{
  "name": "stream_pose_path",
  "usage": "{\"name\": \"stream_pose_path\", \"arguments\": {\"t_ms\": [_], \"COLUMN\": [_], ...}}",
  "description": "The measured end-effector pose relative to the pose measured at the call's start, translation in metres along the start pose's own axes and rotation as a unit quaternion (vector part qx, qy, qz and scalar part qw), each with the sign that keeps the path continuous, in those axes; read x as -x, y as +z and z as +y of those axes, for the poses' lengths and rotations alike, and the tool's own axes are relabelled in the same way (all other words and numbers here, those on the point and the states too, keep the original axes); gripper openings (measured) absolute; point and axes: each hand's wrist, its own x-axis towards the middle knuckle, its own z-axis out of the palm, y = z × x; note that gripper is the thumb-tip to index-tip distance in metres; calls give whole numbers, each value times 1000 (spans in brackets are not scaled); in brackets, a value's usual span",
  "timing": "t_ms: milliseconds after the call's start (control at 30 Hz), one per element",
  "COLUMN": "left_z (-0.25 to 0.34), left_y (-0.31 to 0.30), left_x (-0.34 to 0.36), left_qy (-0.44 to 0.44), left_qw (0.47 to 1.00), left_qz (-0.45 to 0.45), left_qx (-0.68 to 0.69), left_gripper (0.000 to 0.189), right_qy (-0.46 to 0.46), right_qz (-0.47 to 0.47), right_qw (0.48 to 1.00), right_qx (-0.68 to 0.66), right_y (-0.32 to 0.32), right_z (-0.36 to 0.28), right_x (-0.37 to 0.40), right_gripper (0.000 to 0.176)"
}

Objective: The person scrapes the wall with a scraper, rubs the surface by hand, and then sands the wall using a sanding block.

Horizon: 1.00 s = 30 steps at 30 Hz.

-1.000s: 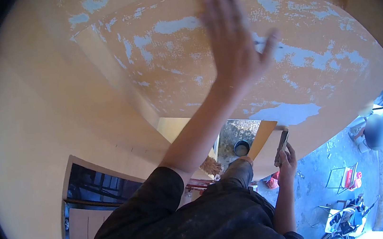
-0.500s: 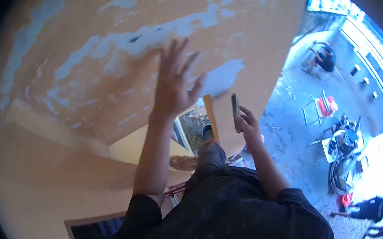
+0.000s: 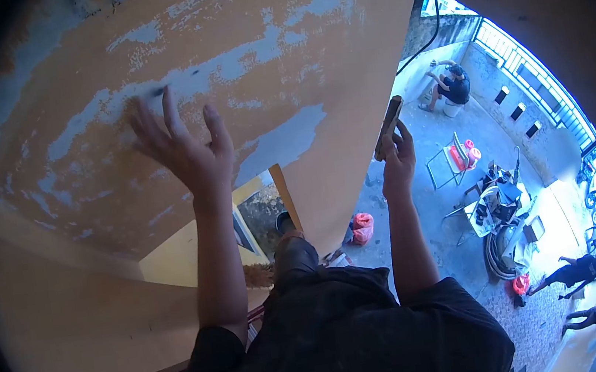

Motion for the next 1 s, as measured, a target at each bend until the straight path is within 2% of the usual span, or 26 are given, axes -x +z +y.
{"name": "stream_pose_path", "arguments": {"t_ms": [33, 100, 200, 333, 467, 500, 533, 567, 700, 767, 800, 900, 933, 1000], "left_z": [-2, -4, -4, 2, 0, -1, 0, 0, 2, 4, 4, 6, 6, 5], "left_y": [-2, -8, -11, -14, -18, -19, -20, -21, -27, -31, -33, -38, -38, -40], "left_x": [5, 12, 14, 14, 16, 17, 18, 18, 15, 13, 12, 9, 8, 8], "left_qy": [0, -34, -21, -32, -21, -16, -15, -17, -24, -26, -29, -43, -45, -26], "left_qw": [1000, 993, 988, 983, 976, 976, 976, 974, 968, 967, 966, 962, 964, 963], "left_qz": [1, -82, -112, -137, -169, -171, -172, -182, -212, -221, -229, -251, -244, -251], "left_qx": [2, -82, -102, -119, -133, -132, -132, -131, -129, -121, -114, -94, -95, -98], "left_gripper": [53, 64, 71, 75, 76, 76, 76, 76, 76, 76, 76, 76, 76, 77], "right_qy": [0, -12, -12, -34, -162, -218, -236, -246, -318, -297, -346, -344, -373, -398], "right_qz": [9, 6, 2, -19, -5, 33, 42, 78, 76, 102, 114, 140, 149, 157], "right_qw": [1000, 1000, 1000, 999, 985, 971, 967, 957, 932, 926, 906, 894, 872, 864], "right_qx": [-5, -12, 17, -23, 56, 90, 86, 136, 155, 209, 215, 250, 281, 264], "right_y": [1, 2, 20, 51, 74, 85, 88, 96, 113, 119, 118, 114, 114, 118], "right_z": [-1, 7, 11, -1, -30, -52, -60, -82, -110, -99, -79, -33, -32, -50], "right_x": [0, 2, 11, 8, -36, -47, -65, -76, -126, -127, -126, -100, -102, -126], "right_gripper": [50, 51, 54, 57, 52, 51, 51, 51, 47, 45, 44, 45, 43, 40]}}
